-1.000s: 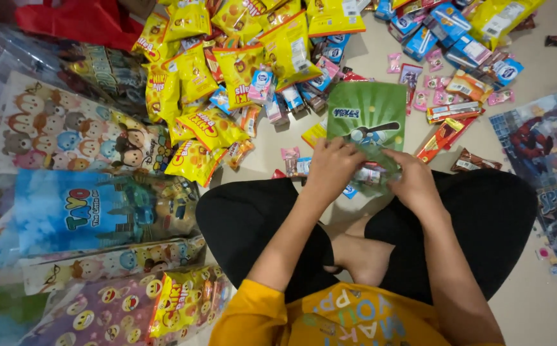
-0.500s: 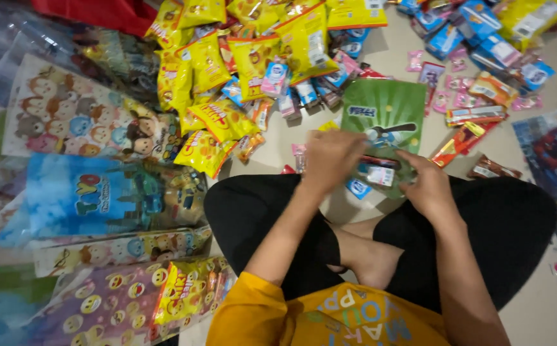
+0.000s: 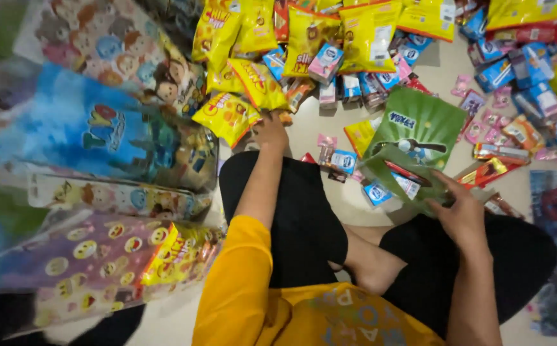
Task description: Packing various small snack packets and stickers into decorative plastic bags to create gift packs.
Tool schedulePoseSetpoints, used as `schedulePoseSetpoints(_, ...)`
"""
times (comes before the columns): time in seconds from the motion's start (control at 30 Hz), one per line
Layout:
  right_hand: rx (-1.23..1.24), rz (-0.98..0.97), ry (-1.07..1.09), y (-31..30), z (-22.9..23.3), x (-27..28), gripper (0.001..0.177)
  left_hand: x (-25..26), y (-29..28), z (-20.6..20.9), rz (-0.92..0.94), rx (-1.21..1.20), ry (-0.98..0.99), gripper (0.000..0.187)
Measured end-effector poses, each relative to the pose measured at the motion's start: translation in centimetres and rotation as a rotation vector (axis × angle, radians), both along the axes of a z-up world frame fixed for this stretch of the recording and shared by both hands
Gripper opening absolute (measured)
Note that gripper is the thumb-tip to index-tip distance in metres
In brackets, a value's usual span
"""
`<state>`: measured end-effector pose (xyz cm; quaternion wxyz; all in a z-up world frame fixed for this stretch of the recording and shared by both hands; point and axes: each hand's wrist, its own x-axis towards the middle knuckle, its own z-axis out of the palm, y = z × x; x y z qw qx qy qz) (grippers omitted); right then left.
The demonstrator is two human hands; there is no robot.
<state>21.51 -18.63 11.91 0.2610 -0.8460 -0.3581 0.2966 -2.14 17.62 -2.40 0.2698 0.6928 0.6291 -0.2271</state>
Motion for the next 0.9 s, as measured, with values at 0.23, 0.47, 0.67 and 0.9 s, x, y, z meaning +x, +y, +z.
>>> schedulePoseSetpoints(0.23, -0.036, -0.028, -0.037, -0.1, -0.3, -0.2, 0.065, 2.9, -0.3, -9.6, -0.236, 0.16, 0.142, 0.058)
schedulePoseSetpoints(0.47, -0.009, -0.01, -0.028, 0.5, 0.8, -1.1, 0.056, 3.0, -3.3, -3.5, -0.217, 0.165, -0.026, 0.064)
schedulePoseSetpoints(0.67, -0.001, -0.049, -0.088, -0.6, -1.5, -0.3, 0.059, 3.1, -8.8, 7.1, 0.103, -0.147, -0.979, 0.071)
schedulePoseSetpoints(0.9, 0.013, -0.027, -0.117, -0.7, -3.7, 0.3, 0.07, 8.2, -17.2, 15.8, -0.157, -0.413, -1.589, 0.057)
